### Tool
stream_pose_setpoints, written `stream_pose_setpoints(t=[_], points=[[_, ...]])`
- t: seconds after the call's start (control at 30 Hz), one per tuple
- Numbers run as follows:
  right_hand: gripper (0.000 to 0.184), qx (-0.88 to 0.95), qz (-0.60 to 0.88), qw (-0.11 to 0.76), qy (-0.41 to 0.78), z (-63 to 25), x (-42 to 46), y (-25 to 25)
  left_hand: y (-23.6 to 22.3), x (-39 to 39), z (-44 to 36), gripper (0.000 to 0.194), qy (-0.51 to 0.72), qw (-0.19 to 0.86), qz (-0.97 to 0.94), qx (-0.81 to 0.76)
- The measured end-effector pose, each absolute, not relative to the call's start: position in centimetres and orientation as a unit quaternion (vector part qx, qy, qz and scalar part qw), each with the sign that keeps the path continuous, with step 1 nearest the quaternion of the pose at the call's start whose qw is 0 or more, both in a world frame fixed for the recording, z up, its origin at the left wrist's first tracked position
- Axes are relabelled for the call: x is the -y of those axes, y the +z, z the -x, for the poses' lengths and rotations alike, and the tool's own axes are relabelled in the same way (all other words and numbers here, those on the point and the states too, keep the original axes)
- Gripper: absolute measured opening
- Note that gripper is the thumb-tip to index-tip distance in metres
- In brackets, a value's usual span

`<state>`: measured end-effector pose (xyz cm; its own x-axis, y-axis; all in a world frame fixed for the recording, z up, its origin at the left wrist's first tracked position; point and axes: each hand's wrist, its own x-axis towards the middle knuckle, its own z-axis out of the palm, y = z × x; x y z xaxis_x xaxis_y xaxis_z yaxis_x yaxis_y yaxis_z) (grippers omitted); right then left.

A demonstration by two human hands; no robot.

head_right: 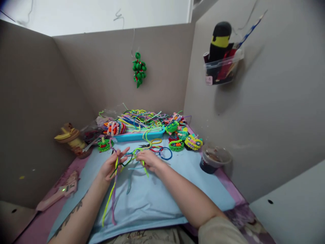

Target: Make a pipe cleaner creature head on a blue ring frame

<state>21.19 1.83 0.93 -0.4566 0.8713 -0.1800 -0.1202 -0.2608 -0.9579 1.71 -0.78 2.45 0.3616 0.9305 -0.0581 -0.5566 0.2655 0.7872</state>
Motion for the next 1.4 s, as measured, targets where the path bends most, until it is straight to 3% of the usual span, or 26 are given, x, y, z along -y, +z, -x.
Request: stream_pose_setpoints(t=[0.17,0.27,0.4,0.6,0.73,0.97,1.4], points=[[0.007,0.414,0.337,0.208,0.820,-20.7,-1.6,0.5,2.4,1.5,-3.4,0.015,0.457,0.710,-0.440,-0.305],[0.003,0.425,0.341,0.177,0.820,-20.7,-1.5,0.4,2.0,1.3,-3.9,0.019,0.433,0.680,-0.482,-0.344],[0.003,0.499,0.387,0.263,0.730,-20.6,-1.4,0.3,1.6,0.8,-3.9,0.018,0.440,0.675,-0.478,-0.350],[0.031,0.483,0.368,0.532,0.590,-20.7,-2.7,0.1,1.3,0.4,-3.6,0.017,0.470,0.689,-0.416,-0.361],[0.031,0.466,0.366,0.593,0.545,-20.9,-3.2,-0.1,1.3,0.7,-4.0,0.016,0.454,0.706,-0.418,-0.348],[0.023,0.477,0.376,0.639,0.472,-21.1,-3.3,-0.1,1.5,1.1,-4.6,0.017,0.437,0.720,-0.407,-0.353],[0.023,0.512,0.396,0.594,0.477,-21.1,-3.7,-0.8,1.2,1.2,-4.4,0.013,0.412,0.748,-0.406,-0.325]])
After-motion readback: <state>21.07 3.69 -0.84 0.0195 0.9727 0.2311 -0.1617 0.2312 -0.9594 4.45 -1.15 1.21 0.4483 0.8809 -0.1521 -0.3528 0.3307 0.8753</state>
